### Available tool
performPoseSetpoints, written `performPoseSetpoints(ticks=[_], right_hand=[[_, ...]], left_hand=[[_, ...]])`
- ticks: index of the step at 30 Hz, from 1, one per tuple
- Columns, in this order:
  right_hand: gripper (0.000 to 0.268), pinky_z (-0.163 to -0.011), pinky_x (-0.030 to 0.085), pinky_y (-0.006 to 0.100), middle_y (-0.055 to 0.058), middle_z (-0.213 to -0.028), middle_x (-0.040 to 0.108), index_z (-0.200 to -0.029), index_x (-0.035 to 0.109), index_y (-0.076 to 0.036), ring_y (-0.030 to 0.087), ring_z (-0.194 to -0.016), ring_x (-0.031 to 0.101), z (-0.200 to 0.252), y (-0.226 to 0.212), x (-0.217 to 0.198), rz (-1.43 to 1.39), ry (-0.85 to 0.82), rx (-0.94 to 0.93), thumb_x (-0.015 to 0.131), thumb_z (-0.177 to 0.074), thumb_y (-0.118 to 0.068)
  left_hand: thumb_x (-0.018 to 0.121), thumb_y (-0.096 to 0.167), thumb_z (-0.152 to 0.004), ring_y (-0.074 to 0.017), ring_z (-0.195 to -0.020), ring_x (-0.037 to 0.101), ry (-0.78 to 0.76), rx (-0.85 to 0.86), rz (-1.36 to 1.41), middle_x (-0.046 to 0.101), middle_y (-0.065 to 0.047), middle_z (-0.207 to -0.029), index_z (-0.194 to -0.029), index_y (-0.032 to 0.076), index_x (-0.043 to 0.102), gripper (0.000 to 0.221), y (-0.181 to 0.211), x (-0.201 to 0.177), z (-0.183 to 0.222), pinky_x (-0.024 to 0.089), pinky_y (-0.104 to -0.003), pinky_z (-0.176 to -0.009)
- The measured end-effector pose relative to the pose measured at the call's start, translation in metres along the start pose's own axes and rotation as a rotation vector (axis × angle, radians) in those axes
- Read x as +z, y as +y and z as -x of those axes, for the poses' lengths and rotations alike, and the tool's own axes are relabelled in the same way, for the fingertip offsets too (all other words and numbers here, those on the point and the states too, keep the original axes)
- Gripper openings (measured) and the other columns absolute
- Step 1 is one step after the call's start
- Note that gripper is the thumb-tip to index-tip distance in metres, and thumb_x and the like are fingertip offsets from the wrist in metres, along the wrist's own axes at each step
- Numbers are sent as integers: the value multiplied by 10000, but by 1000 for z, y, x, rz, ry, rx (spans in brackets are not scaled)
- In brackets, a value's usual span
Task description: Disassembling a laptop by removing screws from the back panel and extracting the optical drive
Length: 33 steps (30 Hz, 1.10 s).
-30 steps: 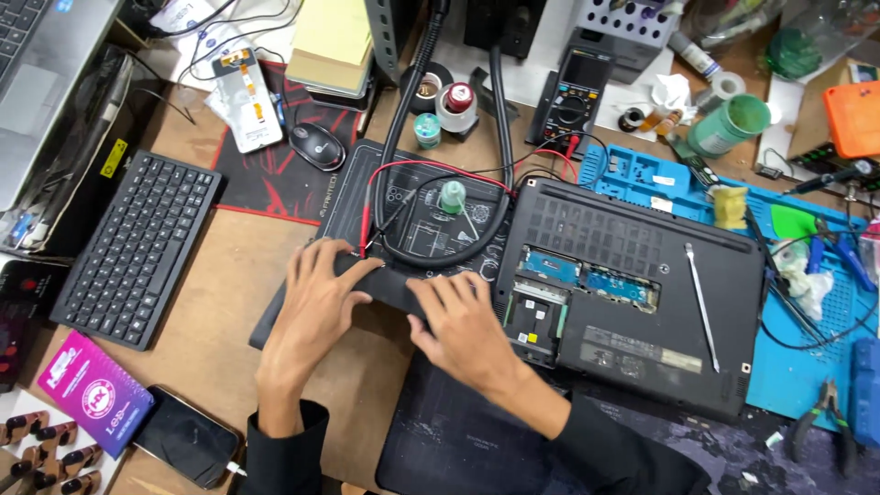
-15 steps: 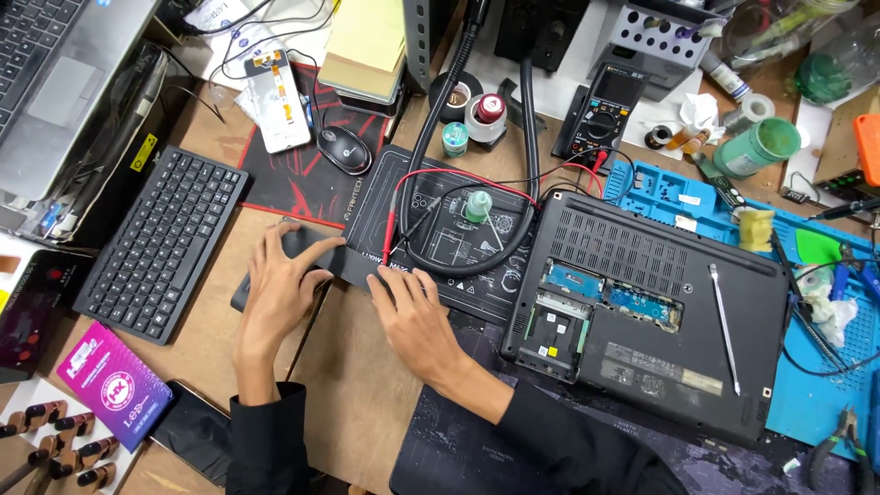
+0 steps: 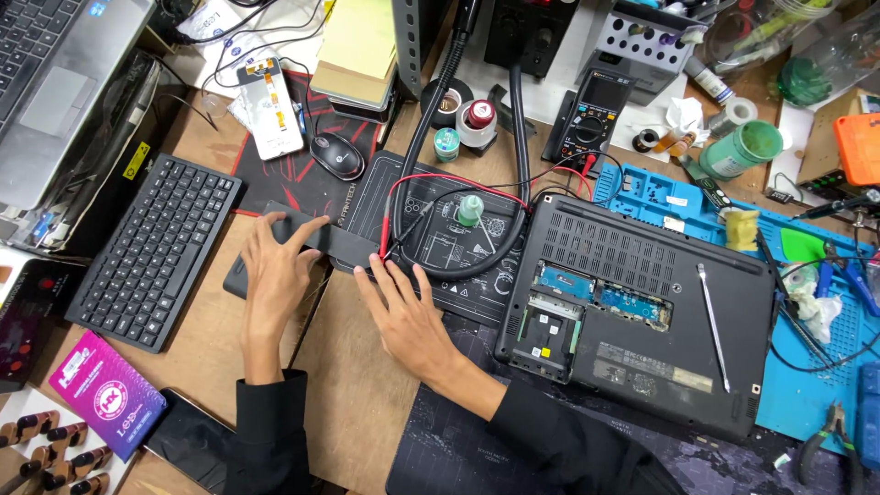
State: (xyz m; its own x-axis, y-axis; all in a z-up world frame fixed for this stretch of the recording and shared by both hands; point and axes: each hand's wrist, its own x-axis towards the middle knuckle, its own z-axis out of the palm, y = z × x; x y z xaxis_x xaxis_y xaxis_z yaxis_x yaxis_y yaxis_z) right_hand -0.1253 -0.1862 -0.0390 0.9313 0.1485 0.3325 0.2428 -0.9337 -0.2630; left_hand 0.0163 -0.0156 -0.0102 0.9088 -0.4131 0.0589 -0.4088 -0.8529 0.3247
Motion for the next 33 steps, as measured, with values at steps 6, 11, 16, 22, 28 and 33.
performPoseSetpoints(ticks=[6,11,16,22,28,33], right_hand=[[604,-1163,253,554,188,-1583,409,-1565,395,-77,319,-1368,473,-1,7,10,102,22,-7,465,-966,-48],[560,-1132,265,535,180,-1565,438,-1550,419,-66,311,-1329,480,-5,5,9,146,35,-24,456,-991,-78],[507,-1154,257,541,154,-1573,429,-1577,379,-79,326,-1339,495,-1,8,-14,72,31,-45,393,-1076,-150],[523,-1155,287,515,100,-1430,534,-1599,369,-141,268,-1289,547,26,30,-53,70,63,-66,446,-1090,-235],[397,-1115,313,440,61,-1281,620,-1424,567,-123,206,-1181,606,64,68,-95,88,181,-16,519,-1038,-204],[369,-1081,350,426,26,-1278,643,-1364,613,-151,177,-1170,628,98,109,-116,147,208,116,569,-999,-177]], left_hand=[[622,234,-972,-416,-1322,425,25,-1,3,407,-136,-1375,-1426,419,537,497,-1,10,-2,313,-576,-1126],[649,207,-966,-447,-1360,413,29,-22,53,426,-160,-1395,-1447,338,548,509,-1,15,-1,280,-634,-1136],[535,77,-1016,-464,-1371,429,89,8,139,465,-173,-1360,-1439,234,551,452,28,8,3,316,-625,-1124],[505,47,-1032,-341,-1229,560,271,149,284,552,-92,-1219,-1340,193,633,365,88,-9,4,437,-472,-1001],[605,-6,-969,-344,-1082,614,455,360,341,622,-109,-1123,-1204,145,702,295,161,-9,11,457,-445,-914],[696,66,-865,-294,-1006,629,418,663,260,638,-95,-1091,-1112,168,724,269,216,34,24,467,-409,-826]])
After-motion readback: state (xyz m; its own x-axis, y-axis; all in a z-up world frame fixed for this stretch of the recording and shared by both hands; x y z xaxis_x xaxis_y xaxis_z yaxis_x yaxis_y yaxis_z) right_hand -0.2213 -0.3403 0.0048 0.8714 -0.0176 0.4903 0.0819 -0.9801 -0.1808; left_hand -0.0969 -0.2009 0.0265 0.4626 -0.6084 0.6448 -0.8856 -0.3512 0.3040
